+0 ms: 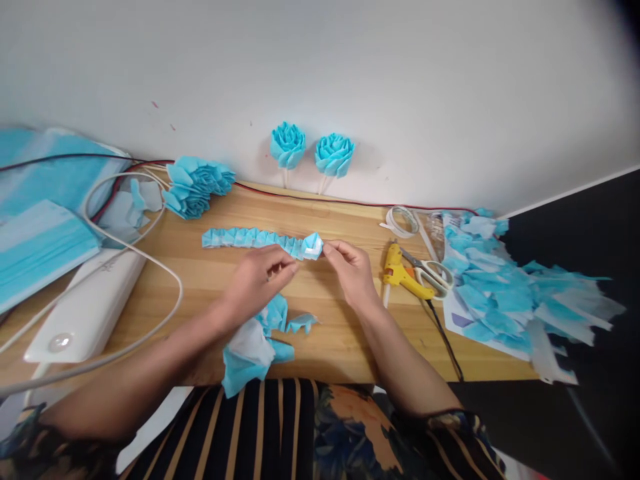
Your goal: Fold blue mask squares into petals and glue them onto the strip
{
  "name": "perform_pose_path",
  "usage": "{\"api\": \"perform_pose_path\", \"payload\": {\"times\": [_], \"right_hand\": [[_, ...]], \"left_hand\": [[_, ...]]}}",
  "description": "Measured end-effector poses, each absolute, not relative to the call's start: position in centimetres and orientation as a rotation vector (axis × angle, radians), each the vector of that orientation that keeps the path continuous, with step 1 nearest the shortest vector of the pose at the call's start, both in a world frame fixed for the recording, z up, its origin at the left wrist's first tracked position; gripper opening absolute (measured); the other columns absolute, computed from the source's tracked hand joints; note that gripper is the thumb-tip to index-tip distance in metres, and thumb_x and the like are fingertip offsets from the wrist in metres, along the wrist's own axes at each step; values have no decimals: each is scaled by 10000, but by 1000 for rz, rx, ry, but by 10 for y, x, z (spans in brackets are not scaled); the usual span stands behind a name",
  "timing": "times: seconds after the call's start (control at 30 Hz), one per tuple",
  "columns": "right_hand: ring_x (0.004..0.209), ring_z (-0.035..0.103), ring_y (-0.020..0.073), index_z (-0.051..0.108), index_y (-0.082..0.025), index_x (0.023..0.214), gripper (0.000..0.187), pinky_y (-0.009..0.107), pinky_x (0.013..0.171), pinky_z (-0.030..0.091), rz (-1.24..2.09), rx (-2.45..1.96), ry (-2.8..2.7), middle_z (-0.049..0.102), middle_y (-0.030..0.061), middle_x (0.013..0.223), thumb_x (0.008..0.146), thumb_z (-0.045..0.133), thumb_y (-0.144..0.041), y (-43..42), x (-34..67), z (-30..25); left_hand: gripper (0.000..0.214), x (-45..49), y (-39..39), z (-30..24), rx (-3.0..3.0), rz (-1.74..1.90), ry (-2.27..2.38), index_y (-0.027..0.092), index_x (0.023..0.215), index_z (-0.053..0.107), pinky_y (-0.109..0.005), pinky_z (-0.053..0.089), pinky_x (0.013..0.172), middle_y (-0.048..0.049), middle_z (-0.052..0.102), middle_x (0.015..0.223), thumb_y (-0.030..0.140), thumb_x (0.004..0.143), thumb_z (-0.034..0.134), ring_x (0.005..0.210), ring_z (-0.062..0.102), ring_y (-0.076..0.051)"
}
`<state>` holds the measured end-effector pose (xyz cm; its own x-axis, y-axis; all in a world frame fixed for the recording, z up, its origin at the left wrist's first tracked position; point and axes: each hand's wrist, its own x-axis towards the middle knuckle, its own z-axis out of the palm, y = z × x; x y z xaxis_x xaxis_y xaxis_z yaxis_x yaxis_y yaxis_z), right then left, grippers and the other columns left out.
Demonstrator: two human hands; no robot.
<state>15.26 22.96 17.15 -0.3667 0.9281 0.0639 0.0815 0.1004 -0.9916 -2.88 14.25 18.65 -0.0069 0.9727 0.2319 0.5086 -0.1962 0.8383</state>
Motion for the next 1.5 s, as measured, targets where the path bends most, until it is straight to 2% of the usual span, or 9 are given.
{"api": "perform_pose_path", "payload": {"times": [0.07,0.13,0.2,0.4,0.57,0.83,1.03,1.3,1.5], "right_hand": [[762,641,152,723,-211,758,180,261,760,487,1370,-1009,-1627,717,-13,765,854,652,-347,228,153,171],[764,642,154,726,-212,771,193,262,756,487,1375,-1001,-1668,720,-10,777,863,650,-363,227,153,172],[777,646,157,730,-212,784,202,266,768,488,1390,-985,-1702,726,-6,795,874,643,-372,225,153,173],[773,637,159,729,-210,814,209,271,763,484,1387,-954,-1794,715,-8,811,887,636,-382,223,155,173],[810,633,178,725,-207,787,306,279,771,472,1357,-896,-1872,682,-3,772,940,553,-407,223,157,177],[738,562,133,666,-206,830,140,250,721,433,1457,-902,-1900,629,-16,791,869,636,-338,221,153,178],[705,517,126,618,-201,777,161,246,689,412,1393,-931,-1949,579,-19,747,868,617,-334,221,152,177],[699,539,135,658,-200,791,200,249,682,417,1402,-946,-1955,607,-19,738,889,576,-353,221,153,181],[671,524,130,636,-201,750,212,245,663,412,1407,-939,-1937,589,-27,715,869,629,-376,222,154,175]], "left_hand": [[129,-30,144,185,1564,1197,1600,169,867,634,-246,406,606,2,620,729,280,905,579,656,547,-132],[196,-30,146,183,1469,1208,1577,169,1003,644,-240,420,609,2,636,766,317,883,600,675,564,-133],[264,-29,147,181,1426,1186,1540,166,1060,644,-248,434,633,-3,644,784,346,870,610,692,574,-137],[173,-30,148,181,1338,1176,1448,159,818,636,-237,384,603,20,585,698,320,850,582,628,494,-108],[166,-30,149,185,1281,1226,1466,165,745,613,-239,352,576,34,541,642,315,813,590,588,447,-102],[185,-30,150,186,1212,1254,1482,170,728,610,-255,357,604,24,542,652,345,786,603,615,457,-116],[207,-30,150,183,1224,1224,1479,170,733,618,-257,366,612,19,554,662,369,791,600,626,458,-121],[202,-31,150,185,1225,1242,1451,171,733,618,-248,355,592,30,536,637,363,795,598,598,446,-114],[183,-30,151,184,1236,1268,1470,166,692,623,-241,379,588,30,556,615,322,787,612,588,464,-109]]}}
